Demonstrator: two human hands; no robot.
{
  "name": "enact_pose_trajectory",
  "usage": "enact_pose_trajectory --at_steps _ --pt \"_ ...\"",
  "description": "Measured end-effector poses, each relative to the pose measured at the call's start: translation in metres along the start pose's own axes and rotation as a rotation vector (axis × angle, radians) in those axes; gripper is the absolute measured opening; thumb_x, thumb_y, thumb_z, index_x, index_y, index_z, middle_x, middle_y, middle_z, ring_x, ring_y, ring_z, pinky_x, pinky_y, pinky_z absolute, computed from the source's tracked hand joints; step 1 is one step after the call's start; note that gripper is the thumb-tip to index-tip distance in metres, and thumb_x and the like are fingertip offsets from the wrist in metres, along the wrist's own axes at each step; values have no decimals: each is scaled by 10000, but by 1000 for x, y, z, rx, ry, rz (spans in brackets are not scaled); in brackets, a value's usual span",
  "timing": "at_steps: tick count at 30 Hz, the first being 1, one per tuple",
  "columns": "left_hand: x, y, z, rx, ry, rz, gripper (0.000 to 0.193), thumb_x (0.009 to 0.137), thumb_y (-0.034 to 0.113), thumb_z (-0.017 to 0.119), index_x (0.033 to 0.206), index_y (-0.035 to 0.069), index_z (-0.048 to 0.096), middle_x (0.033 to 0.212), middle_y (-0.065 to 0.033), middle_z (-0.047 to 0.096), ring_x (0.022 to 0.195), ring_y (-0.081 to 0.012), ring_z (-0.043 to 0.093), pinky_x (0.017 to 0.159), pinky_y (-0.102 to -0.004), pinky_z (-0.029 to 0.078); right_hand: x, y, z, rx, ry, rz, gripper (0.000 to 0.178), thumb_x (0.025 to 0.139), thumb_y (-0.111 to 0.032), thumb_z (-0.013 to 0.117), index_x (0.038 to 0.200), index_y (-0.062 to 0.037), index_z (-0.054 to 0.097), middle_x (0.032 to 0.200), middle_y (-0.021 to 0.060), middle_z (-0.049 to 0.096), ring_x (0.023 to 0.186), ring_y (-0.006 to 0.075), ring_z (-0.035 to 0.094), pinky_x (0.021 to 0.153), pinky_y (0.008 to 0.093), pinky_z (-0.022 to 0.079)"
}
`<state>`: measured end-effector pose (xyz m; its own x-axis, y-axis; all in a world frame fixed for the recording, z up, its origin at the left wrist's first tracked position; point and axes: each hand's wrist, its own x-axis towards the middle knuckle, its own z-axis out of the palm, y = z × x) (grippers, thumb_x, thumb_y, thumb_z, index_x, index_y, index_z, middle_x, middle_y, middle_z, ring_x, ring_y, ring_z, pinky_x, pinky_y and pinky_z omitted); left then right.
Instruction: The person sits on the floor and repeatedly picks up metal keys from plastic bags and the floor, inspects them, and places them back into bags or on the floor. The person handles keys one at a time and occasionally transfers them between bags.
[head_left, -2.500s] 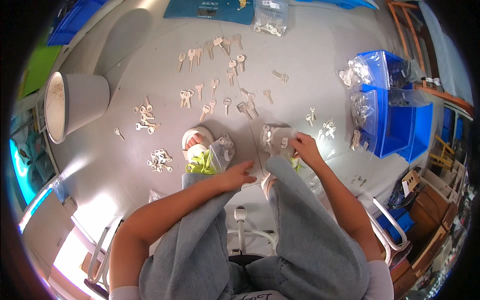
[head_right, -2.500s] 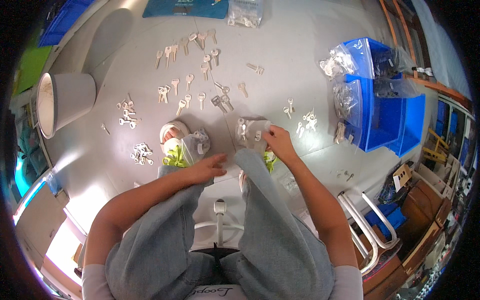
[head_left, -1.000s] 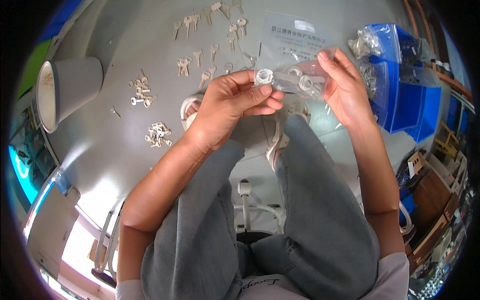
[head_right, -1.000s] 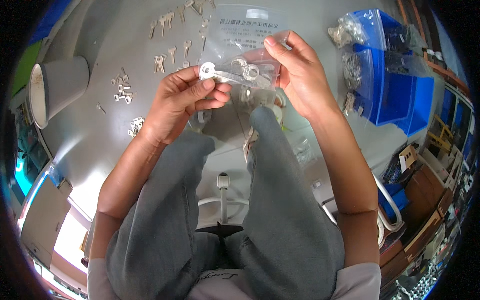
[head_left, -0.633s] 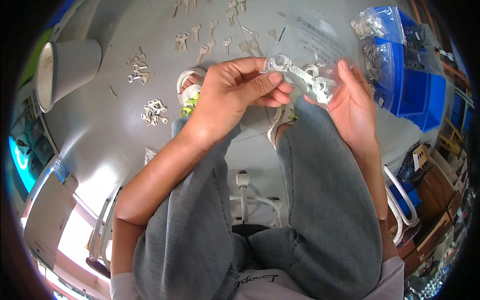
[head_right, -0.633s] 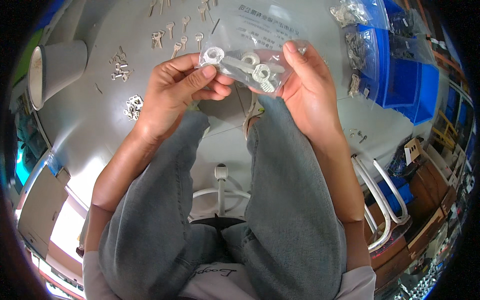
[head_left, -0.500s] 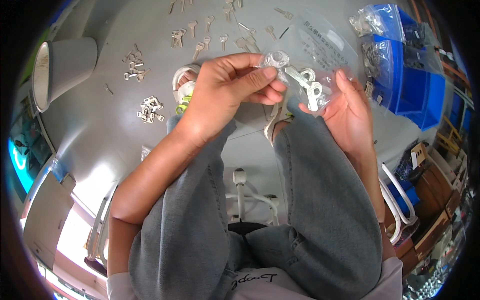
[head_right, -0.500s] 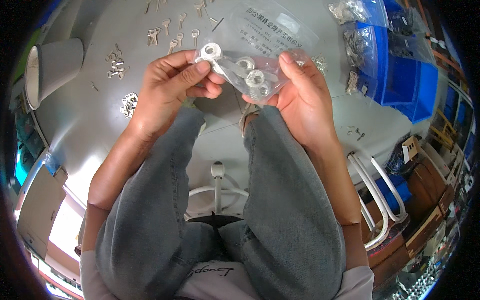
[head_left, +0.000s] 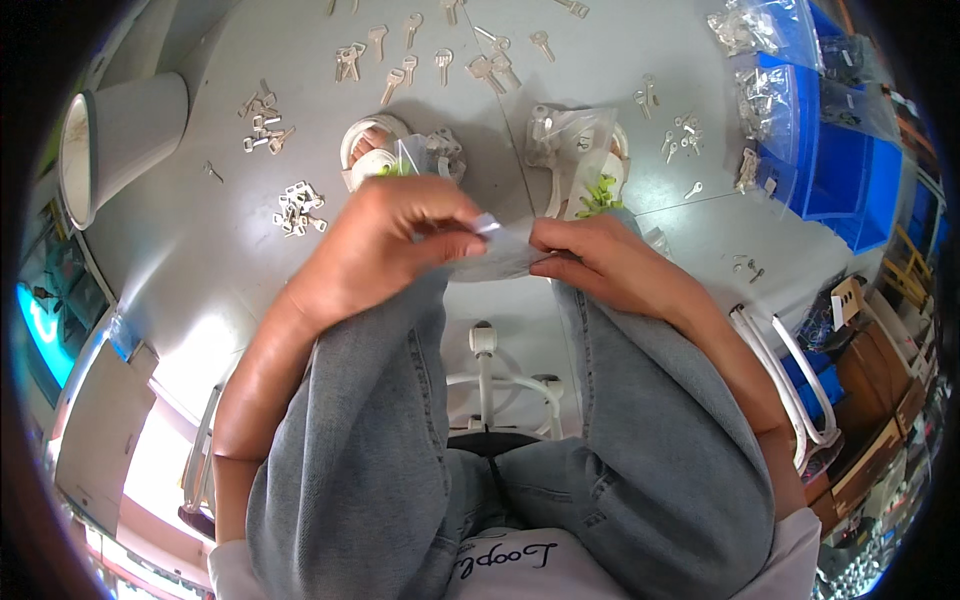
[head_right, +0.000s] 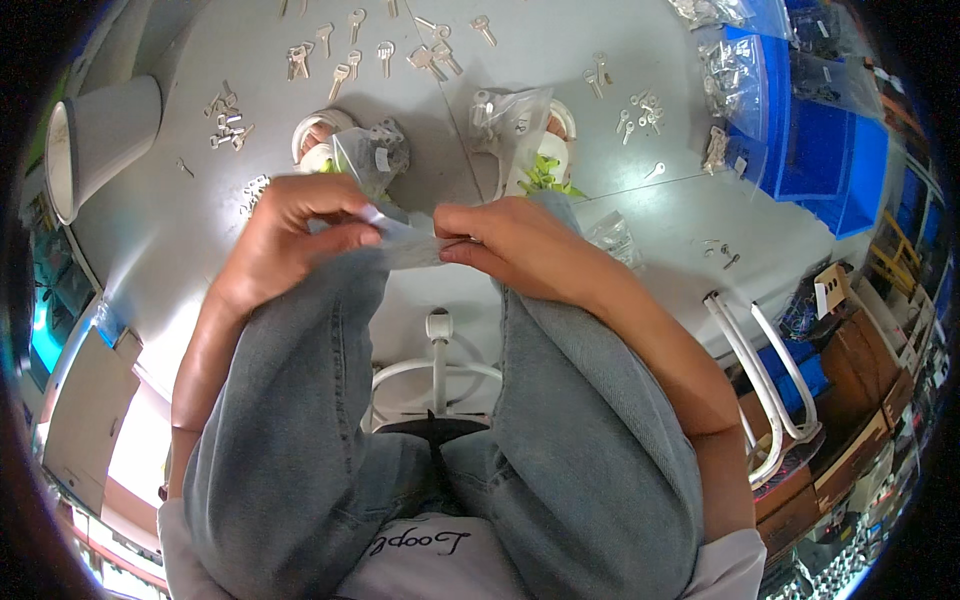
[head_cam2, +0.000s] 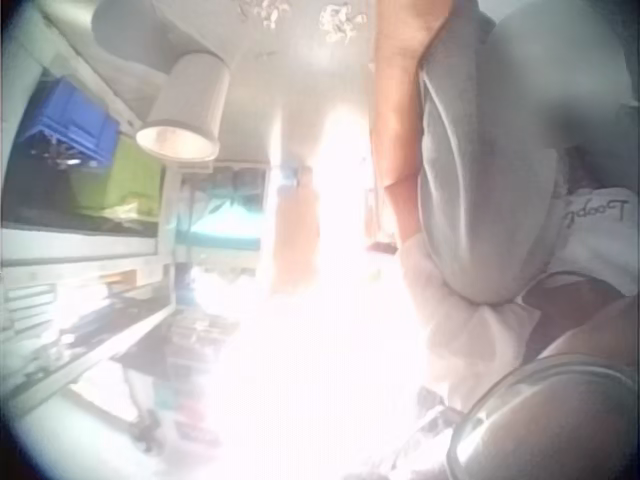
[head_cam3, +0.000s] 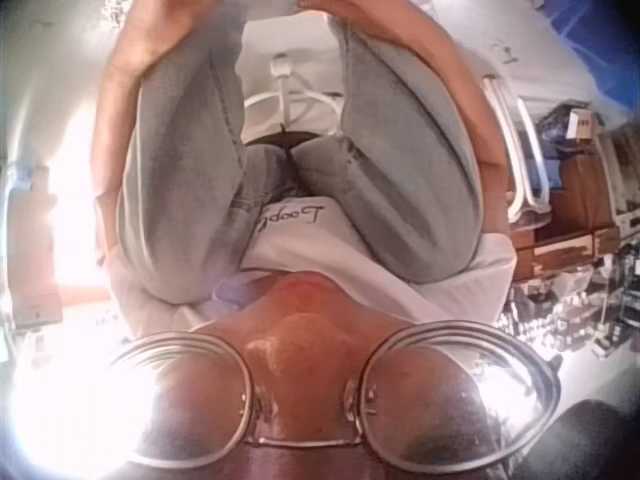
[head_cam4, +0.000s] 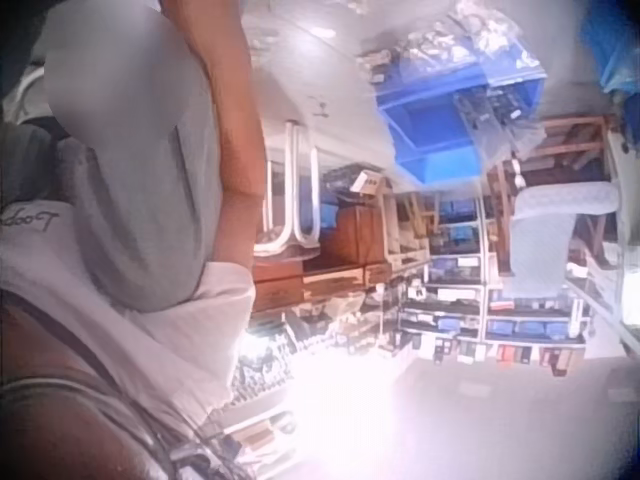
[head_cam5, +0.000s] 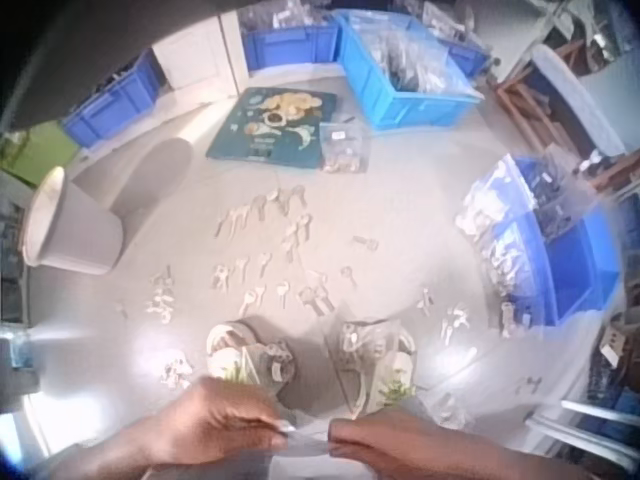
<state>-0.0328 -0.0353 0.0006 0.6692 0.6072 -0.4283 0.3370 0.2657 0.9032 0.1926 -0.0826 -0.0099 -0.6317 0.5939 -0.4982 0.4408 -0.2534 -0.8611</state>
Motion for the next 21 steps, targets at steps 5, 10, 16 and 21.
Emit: enact_pose_trajectory --at_steps 5,10,16,21 --pt "-3 -22 8 282 -211 -41 120 749 63 619 833 -21 610 717 -126 593 638 -161 579 586 -297 439 23 52 16 -25 -63 11 142 817 -152 544 866 -39 474 712 133 569 681 313 562 610 377 411" --pt "12 -51 25 154 -332 -271 121 785 79 576 800 -34 616 694 -117 612 618 -149 594 543 -275 459 31 81 29 -100 200 -30 185 803 -150 565 897 5 530 781 134 603 739 276 586 671 335 445" --pt "37 -84 47 -174 -265 -432 167 826 119 553 824 -38 609 700 -77 616 662 -97 601 565 -233 503 26 60 23 39 162 325 251 813 -220 561 850 28 566 765 155 620 716 273 606 659 349 459" --pt "50 -94 53 2 -245 -430 148 816 103 543 832 -28 609 713 -90 621 695 -117 619 593 -249 505 32 76 31 252 237 330 298 821 -258 549 810 39 581 715 137 619 655 188 609 619 315 461"
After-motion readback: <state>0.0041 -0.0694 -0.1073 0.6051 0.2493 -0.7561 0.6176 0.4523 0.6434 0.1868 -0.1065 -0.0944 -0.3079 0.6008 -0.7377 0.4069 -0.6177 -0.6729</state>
